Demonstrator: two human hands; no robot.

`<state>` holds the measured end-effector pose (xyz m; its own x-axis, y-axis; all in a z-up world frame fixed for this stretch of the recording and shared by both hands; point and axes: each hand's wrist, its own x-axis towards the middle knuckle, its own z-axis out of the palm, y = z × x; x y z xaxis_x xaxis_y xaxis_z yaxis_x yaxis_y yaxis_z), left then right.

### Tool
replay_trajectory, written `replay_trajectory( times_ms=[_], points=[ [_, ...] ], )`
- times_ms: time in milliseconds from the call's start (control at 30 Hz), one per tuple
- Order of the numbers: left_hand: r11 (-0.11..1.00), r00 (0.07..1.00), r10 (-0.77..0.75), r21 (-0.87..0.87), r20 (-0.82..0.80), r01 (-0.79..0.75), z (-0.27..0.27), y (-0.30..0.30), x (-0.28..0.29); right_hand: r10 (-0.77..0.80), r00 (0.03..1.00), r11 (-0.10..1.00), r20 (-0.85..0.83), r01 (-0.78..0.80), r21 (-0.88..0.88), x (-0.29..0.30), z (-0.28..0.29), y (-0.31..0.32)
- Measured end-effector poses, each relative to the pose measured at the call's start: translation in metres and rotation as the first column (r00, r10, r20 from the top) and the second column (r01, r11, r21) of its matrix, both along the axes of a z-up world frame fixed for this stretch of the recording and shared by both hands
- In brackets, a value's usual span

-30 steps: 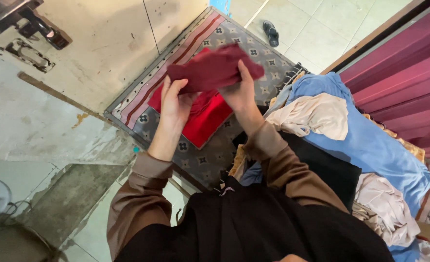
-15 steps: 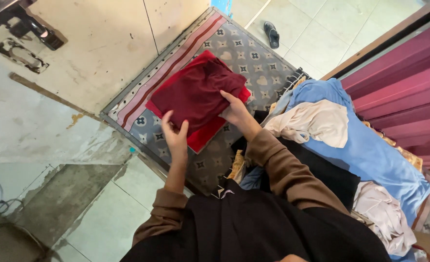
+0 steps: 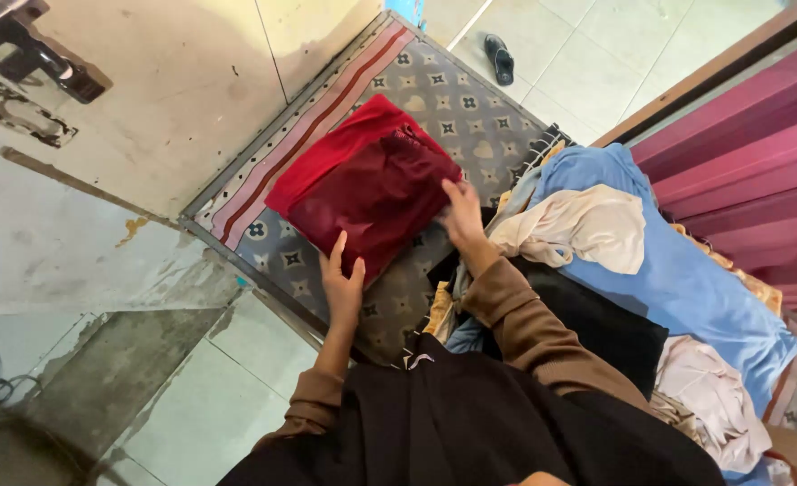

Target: The person folds a pair of black pants on a patterned surface, smoothing the fabric and aligning the edges before placing the folded item on a stack. The person then picks up a red cloth, folds it, and places it on the same stack.

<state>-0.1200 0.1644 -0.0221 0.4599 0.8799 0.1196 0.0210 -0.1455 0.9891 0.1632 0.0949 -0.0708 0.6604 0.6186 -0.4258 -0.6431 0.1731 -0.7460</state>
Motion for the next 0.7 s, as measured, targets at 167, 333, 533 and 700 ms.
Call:
replay_trajectory(
  times_ms=[167, 333, 533, 700],
  points=[
    [0.995, 0.996, 0.072, 0.070, -0.060, -0.068, -0.016, -0.001, 0.010, -0.002, 0.980, 0.992, 0.199, 0.027, -0.126, 0.029, 0.028, 0.003],
    [0.990, 0.994, 0.112, 0.084, 0.009, -0.112, -0.014, -0.001, 0.016, 0.050, 0.938, 0.997, 0.344, -0.024, -0.080, 0.045, 0.025, 0.009],
    [0.991, 0.994, 0.085, 0.100, 0.065, -0.091, -0.033, -0.007, 0.014, 0.156, 0.535, 0.971, 0.831, 0.072, -0.228, 0.082, -0.007, 0.013],
    [0.920, 0.910, 0.324, -0.311, 0.258, -0.239, -0.071, -0.004, 0.015, 0.398, 0.397, 0.890, 0.827, 0.050, -0.453, 0.101, -0.005, 0.010]
  ],
)
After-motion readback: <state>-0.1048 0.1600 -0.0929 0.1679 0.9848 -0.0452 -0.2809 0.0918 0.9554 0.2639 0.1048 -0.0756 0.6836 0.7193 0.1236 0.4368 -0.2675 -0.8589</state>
